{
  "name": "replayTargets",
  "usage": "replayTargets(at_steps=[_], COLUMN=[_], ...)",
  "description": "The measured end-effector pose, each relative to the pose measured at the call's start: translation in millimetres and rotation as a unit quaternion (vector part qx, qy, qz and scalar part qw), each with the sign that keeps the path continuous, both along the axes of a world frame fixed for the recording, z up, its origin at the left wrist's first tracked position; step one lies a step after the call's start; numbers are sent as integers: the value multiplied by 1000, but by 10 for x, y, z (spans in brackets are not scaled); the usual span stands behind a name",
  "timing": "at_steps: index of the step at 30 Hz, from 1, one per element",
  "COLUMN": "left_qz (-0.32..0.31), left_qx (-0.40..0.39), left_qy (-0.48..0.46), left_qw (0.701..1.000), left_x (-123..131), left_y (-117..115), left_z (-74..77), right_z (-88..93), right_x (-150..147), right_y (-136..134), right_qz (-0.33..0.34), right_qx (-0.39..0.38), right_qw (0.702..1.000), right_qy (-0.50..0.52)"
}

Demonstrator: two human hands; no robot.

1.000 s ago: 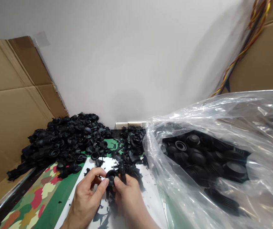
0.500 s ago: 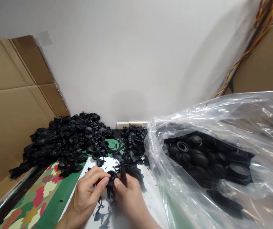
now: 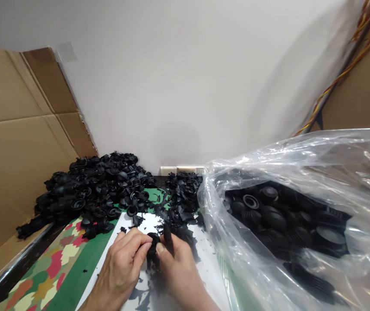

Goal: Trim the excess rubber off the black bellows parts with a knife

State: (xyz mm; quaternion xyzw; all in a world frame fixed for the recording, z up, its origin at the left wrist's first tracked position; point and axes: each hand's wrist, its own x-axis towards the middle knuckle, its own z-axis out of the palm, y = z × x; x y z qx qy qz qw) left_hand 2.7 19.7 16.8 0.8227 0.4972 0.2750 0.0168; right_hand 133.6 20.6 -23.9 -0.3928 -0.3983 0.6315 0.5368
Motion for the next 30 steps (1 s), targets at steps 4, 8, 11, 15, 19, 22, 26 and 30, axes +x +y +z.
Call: replayTargets(at_steps=[4, 8, 11, 15, 19, 22, 26, 30], left_qz=[-18, -57, -62, -30, -20, 16, 95, 118], left_qx=[27, 80, 128, 178, 131, -6, -151, -216], left_qy=[60, 127, 149, 136, 41, -136, -349, -444], left_qw=[998, 987, 979, 974, 990, 991, 920, 861], left_x=[1, 10, 35, 56, 36, 0, -75, -137], left_y=[-2, 2, -3, -24, -24, 8, 81, 154], left_z=[18, 30, 12, -23, -43, -54, -84, -123], right_z=[178, 246, 252, 272, 218, 142, 143, 212], right_x=[57, 68, 63, 70, 73, 62, 59, 71], right_y=[-40, -50, -59, -64, -29, -1, -12, -32], right_qz=[-11, -2, -14, -9, 13, 38, 48, 44], right_qx=[41, 50, 50, 50, 7, -60, -133, -147], right_qw=[992, 975, 969, 974, 988, 994, 990, 988], right_qy=[-122, -216, -242, -220, -151, -77, -19, -10])
